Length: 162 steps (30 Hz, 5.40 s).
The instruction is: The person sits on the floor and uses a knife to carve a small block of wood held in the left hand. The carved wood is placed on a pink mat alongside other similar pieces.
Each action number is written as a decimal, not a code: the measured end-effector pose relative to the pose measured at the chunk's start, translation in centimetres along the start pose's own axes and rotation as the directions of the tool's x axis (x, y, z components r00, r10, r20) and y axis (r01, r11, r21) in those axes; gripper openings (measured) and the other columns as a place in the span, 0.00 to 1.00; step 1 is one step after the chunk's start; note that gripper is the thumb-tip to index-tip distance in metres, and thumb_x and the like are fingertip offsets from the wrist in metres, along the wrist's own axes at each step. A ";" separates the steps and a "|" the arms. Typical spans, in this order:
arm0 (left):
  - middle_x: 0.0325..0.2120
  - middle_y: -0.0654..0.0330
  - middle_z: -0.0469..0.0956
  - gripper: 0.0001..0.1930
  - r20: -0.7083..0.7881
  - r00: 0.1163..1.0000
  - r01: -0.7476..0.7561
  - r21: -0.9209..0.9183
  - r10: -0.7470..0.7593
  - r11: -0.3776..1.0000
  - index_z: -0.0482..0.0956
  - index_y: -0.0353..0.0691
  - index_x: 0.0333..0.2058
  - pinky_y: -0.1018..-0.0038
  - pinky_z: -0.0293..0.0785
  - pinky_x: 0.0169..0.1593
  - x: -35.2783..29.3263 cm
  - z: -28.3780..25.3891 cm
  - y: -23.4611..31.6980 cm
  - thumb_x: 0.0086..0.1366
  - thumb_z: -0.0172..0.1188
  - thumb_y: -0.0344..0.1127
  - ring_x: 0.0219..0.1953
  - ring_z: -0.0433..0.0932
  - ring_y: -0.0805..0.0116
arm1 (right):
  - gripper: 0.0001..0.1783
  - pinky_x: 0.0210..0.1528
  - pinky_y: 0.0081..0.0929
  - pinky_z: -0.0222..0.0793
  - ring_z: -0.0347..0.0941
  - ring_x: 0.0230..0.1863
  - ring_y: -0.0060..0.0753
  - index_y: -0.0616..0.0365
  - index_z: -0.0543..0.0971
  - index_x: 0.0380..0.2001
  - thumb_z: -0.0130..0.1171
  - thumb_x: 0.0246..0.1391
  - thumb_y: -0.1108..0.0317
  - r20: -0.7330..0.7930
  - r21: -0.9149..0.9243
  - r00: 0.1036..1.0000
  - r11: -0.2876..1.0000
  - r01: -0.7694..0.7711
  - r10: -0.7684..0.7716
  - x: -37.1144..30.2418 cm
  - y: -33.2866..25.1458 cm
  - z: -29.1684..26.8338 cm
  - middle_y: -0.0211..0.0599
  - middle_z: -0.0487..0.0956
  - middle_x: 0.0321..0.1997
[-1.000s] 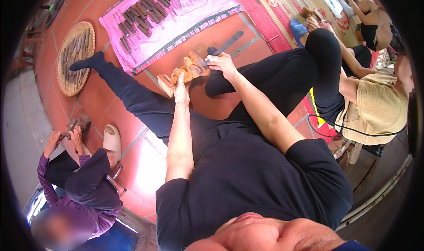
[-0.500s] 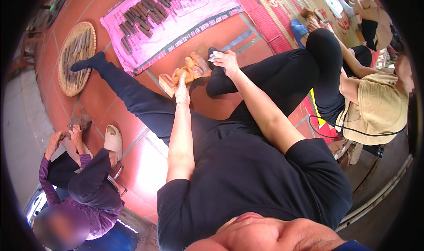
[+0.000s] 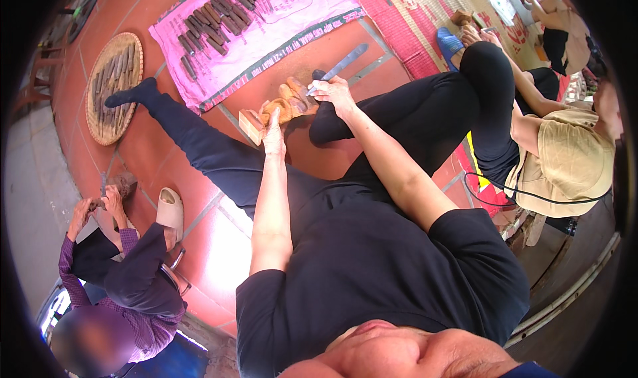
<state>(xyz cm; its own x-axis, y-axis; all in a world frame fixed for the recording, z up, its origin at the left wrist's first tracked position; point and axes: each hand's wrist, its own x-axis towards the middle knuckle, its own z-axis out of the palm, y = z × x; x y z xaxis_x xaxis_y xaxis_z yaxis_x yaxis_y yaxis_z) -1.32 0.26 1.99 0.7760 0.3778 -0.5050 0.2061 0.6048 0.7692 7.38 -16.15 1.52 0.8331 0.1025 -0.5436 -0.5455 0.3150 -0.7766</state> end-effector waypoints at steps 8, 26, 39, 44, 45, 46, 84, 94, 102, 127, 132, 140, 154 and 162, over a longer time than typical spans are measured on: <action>0.47 0.62 0.67 0.24 0.019 1.000 0.003 0.017 -0.003 1.000 0.64 0.49 0.52 0.65 0.71 0.48 0.7 -0.8 -0.5 0.58 0.60 0.36 0.49 0.69 0.68 | 0.07 0.27 0.17 0.71 0.74 0.23 0.22 0.61 0.77 0.30 0.59 0.48 0.70 -0.003 -0.011 0.998 0.998 0.058 -0.058 0.1 -0.5 0.1 0.34 0.79 0.26; 0.49 0.59 0.65 0.27 0.095 0.990 -0.115 0.175 0.099 0.978 0.60 0.39 0.55 0.71 0.62 0.56 1.7 -0.9 -1.9 0.58 0.60 0.33 0.51 0.64 0.69 | 0.05 0.25 0.14 0.68 0.74 0.24 0.20 0.60 0.77 0.30 0.57 0.49 0.70 -0.088 -0.076 0.979 0.981 0.178 -0.185 0.7 0.2 -0.6 0.34 0.79 0.27; 0.45 0.61 0.68 0.24 0.064 0.983 -0.182 0.241 0.172 0.953 0.64 0.40 0.52 0.73 0.66 0.51 0.7 0.6 -0.6 0.58 0.60 0.34 0.48 0.68 0.71 | 0.08 0.29 0.18 0.68 0.73 0.27 0.18 0.58 0.79 0.29 0.60 0.47 0.66 -0.167 -0.250 0.963 0.954 0.168 -0.213 0.8 -0.5 -0.3 0.28 0.78 0.26; 0.50 0.59 0.65 0.29 0.122 0.978 -0.196 0.240 0.171 0.951 0.58 0.38 0.57 0.71 0.62 0.55 1.5 -0.4 -1.2 0.59 0.59 0.35 0.52 0.65 0.69 | 0.06 0.30 0.18 0.66 0.73 0.27 0.19 0.57 0.79 0.28 0.60 0.47 0.66 0.021 -0.179 0.987 0.971 0.159 -0.158 0.7 -0.1 0.7 0.28 0.78 0.27; 0.50 0.59 0.65 0.29 0.121 0.979 -0.189 0.261 0.162 0.947 0.59 0.38 0.57 0.71 0.62 0.55 1.2 0.1 -0.8 0.59 0.59 0.35 0.52 0.65 0.69 | 0.07 0.30 0.18 0.67 0.73 0.27 0.19 0.57 0.79 0.28 0.60 0.48 0.66 0.013 -0.190 0.990 0.971 0.143 -0.143 0.8 0.1 0.5 0.29 0.78 0.27; 0.50 0.59 0.65 0.29 0.120 0.981 -0.182 0.282 0.154 0.942 0.59 0.38 0.57 0.71 0.63 0.55 0.7 0.7 -0.4 0.59 0.59 0.35 0.52 0.65 0.69 | 0.07 0.30 0.18 0.67 0.73 0.27 0.19 0.57 0.79 0.29 0.60 0.48 0.66 0.004 -0.201 0.992 0.972 0.126 -0.128 0.9 0.1 0.2 0.29 0.78 0.27; 0.44 0.61 0.68 0.22 0.085 0.980 -0.195 0.229 0.180 0.954 0.65 0.39 0.50 0.73 0.65 0.51 0.9 0.3 -0.6 0.58 0.60 0.32 0.47 0.68 0.72 | 0.06 0.25 0.16 0.65 0.69 0.22 0.16 0.57 0.79 0.28 0.61 0.44 0.70 -0.183 -0.183 0.962 0.968 0.170 -0.203 1.4 -0.8 -0.1 0.26 0.77 0.24; 0.46 0.61 0.68 0.24 0.078 0.974 -0.228 0.252 0.215 0.941 0.65 0.38 0.52 0.73 0.65 0.53 0.7 0.7 -0.5 0.57 0.61 0.32 0.48 0.67 0.71 | 0.08 0.28 0.16 0.68 0.72 0.26 0.19 0.58 0.79 0.30 0.61 0.46 0.67 -0.108 -0.253 0.977 0.955 0.152 -0.184 1.5 0.0 -0.5 0.28 0.78 0.27; 0.43 0.60 0.69 0.21 0.101 0.969 -0.244 0.302 0.223 0.922 0.66 0.38 0.50 0.73 0.66 0.51 0.6 0.6 -0.4 0.59 0.60 0.34 0.46 0.69 0.71 | 0.07 0.27 0.17 0.67 0.72 0.26 0.18 0.58 0.79 0.29 0.61 0.44 0.67 0.023 -0.359 0.994 0.927 0.108 -0.106 0.6 -0.2 0.1 0.28 0.78 0.24; 0.45 0.60 0.67 0.24 0.108 0.969 -0.243 0.289 0.221 0.926 0.64 0.38 0.52 0.72 0.64 0.53 1.3 0.0 -1.1 0.58 0.61 0.34 0.48 0.66 0.70 | 0.07 0.28 0.17 0.67 0.71 0.25 0.18 0.57 0.79 0.28 0.62 0.43 0.68 -0.075 -0.195 0.993 0.978 0.076 -0.092 0.1 -0.5 0.1 0.27 0.77 0.25; 0.46 0.60 0.67 0.26 0.086 0.972 -0.233 0.263 0.218 0.936 0.63 0.39 0.53 0.71 0.65 0.53 0.9 0.1 -0.7 0.58 0.61 0.34 0.48 0.67 0.69 | 0.11 0.27 0.18 0.68 0.71 0.27 0.19 0.57 0.78 0.31 0.62 0.44 0.65 -0.052 -0.253 0.983 0.954 0.158 -0.177 0.3 -1.4 -0.2 0.29 0.77 0.27; 0.45 0.61 0.68 0.24 0.110 0.987 -0.137 0.187 0.118 0.973 0.63 0.40 0.52 0.72 0.64 0.53 0.8 0.1 -0.7 0.59 0.60 0.36 0.48 0.67 0.71 | 0.08 0.26 0.17 0.66 0.69 0.23 0.17 0.58 0.79 0.30 0.62 0.43 0.70 -0.104 -0.246 0.985 0.963 0.110 -0.139 0.2 -0.8 -0.1 0.26 0.76 0.24; 0.48 0.61 0.67 0.28 0.062 0.981 -0.193 0.206 0.184 0.959 0.63 0.39 0.54 0.72 0.63 0.55 1.3 -0.4 -1.3 0.56 0.63 0.33 0.51 0.65 0.71 | 0.05 0.28 0.18 0.68 0.73 0.27 0.20 0.57 0.79 0.28 0.60 0.46 0.70 -0.047 -0.256 0.989 0.958 0.127 -0.143 0.3 -1.1 0.3 0.27 0.78 0.24; 0.44 0.61 0.68 0.22 0.046 0.982 -0.190 0.170 0.185 0.967 0.65 0.40 0.50 0.73 0.66 0.52 -0.1 1.5 0.0 0.58 0.60 0.33 0.47 0.68 0.71 | 0.05 0.26 0.19 0.67 0.71 0.24 0.18 0.58 0.79 0.28 0.60 0.45 0.72 -0.083 -0.285 0.982 0.949 0.137 -0.167 0.8 -0.4 -0.2 0.27 0.77 0.23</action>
<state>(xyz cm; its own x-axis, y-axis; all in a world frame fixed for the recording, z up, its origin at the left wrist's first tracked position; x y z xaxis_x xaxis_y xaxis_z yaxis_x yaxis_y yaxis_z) -0.44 -0.83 2.65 0.8276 0.4501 -0.3355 0.1530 0.3941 0.9062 8.20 -16.33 1.34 0.9020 -0.0300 -0.4307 -0.4293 0.0438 -0.9021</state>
